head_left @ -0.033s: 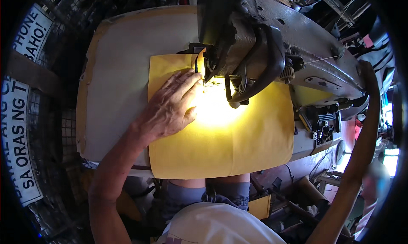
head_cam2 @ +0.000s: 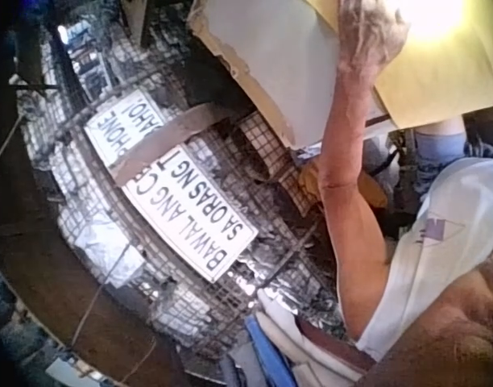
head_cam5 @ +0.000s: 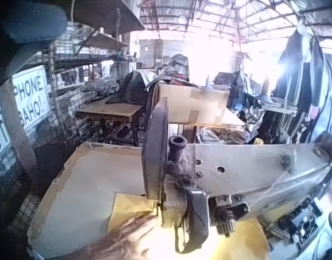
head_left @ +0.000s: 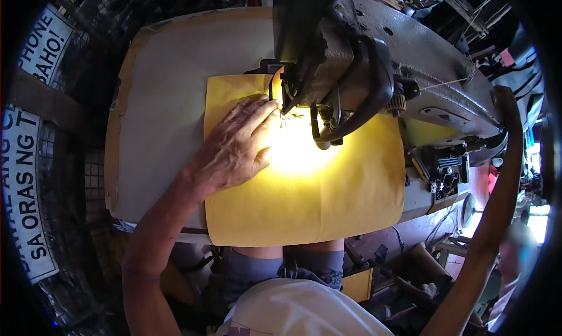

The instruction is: Sewing a yellow tote bag and attaching black-and-yellow handles using an industrial sewing machine.

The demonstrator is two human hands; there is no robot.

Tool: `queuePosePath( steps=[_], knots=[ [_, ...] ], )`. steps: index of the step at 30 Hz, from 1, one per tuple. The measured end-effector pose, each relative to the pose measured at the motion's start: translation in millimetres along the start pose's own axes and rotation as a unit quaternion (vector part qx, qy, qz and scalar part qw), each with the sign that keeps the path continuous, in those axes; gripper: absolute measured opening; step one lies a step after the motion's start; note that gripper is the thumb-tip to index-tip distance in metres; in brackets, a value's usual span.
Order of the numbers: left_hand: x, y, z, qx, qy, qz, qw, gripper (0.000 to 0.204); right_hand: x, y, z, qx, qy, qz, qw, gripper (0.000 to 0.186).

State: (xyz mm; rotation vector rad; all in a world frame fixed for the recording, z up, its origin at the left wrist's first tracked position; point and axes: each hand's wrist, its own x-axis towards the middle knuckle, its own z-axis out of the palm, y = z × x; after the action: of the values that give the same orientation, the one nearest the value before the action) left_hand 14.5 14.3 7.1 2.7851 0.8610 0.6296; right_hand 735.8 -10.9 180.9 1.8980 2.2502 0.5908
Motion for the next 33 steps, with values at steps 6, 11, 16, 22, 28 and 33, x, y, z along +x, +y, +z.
queuePosePath(
  steps=[6,11,16,22,28,33],
  knots=[
    [2,-2,4,-0.019,0.016,-0.027,0.999,0.052,-110,-92,83,0.246,0.293,0.349,0.855,0.036],
    [4,-4,6,-0.008,0.009,-0.017,1.000,0.052,-152,-122,184,0.504,0.354,0.339,0.711,0.036],
    [0,-5,0,-0.014,-0.004,-0.009,1.000,0.049,-184,-244,86,0.245,0.300,0.401,0.830,0.045],
    [29,-29,-11,-0.031,-0.038,-0.036,0.998,0.035,-225,-535,14,0.629,0.138,0.514,0.567,0.074],
    [56,-51,-14,0.040,-0.198,-0.002,0.979,0.030,-159,-561,-29,0.665,0.132,0.503,0.536,0.089],
    [52,-64,2,0.024,-0.138,0.049,0.989,0.030,-153,-563,-34,0.618,0.034,0.469,0.630,0.078]
  ],
)
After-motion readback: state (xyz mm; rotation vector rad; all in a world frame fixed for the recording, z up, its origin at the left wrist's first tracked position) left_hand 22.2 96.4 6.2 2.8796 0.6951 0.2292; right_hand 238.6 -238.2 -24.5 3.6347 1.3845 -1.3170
